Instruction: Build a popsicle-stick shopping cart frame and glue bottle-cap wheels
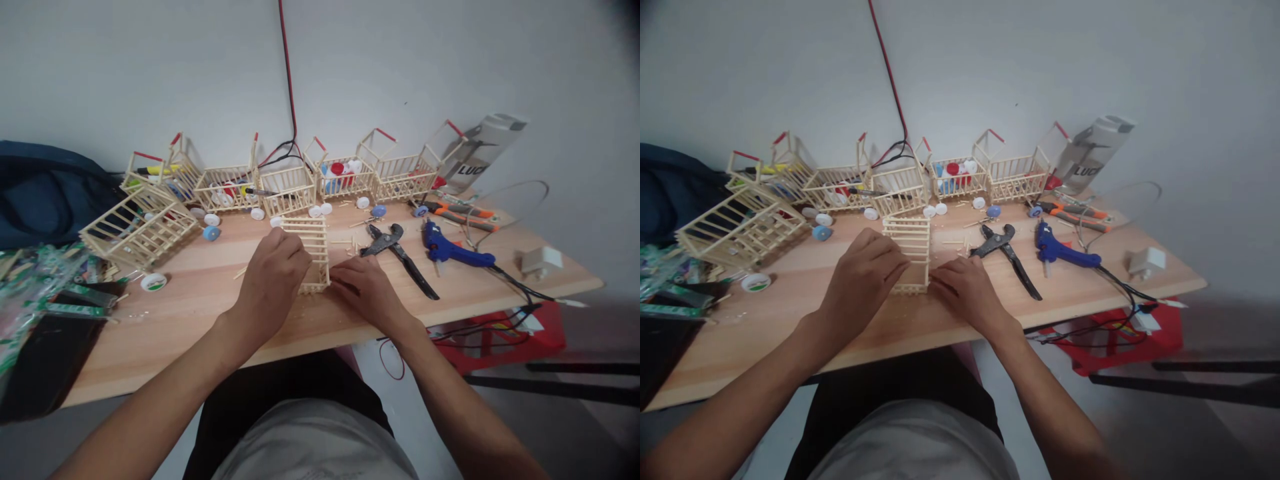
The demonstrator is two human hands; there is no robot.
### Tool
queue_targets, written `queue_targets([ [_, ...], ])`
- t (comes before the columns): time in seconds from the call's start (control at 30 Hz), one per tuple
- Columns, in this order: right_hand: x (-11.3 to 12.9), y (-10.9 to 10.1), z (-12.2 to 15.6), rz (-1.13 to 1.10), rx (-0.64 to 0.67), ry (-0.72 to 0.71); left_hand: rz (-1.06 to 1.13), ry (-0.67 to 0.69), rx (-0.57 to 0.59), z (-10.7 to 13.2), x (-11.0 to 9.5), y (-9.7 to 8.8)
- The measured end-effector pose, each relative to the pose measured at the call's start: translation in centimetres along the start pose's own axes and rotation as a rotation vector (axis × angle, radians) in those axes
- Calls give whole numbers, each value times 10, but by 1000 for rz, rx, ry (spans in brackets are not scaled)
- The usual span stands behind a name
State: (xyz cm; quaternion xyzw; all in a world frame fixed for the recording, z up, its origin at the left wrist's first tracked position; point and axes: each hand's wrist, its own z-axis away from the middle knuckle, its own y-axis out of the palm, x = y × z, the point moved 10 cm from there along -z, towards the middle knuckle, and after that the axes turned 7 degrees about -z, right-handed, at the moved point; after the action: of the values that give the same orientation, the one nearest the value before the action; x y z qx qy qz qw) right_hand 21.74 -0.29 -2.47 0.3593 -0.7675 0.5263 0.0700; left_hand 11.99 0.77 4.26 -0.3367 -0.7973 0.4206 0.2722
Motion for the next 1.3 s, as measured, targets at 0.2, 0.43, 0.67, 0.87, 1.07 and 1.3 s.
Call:
queue_targets([
  [0.2,0,-2,1,3,-34,-23,113,-107,-122,4,26,-38],
  [0.43,1,-3,2,26,-47,-46,102,-431,27,44,122,-36],
  [0.67,4,-3,2,19,-39,-49,158,-399,310,61,124,47],
  [0.87,4,-2,3,-1,-46,-55,24,-429,409,65,121,66],
  [1.07,5,-3,3,-20,-36,-43,60,-492,530,67,129,70],
  [1.3,8,-11,6,2,-111,-43,23,-561,607,71,135,72],
])
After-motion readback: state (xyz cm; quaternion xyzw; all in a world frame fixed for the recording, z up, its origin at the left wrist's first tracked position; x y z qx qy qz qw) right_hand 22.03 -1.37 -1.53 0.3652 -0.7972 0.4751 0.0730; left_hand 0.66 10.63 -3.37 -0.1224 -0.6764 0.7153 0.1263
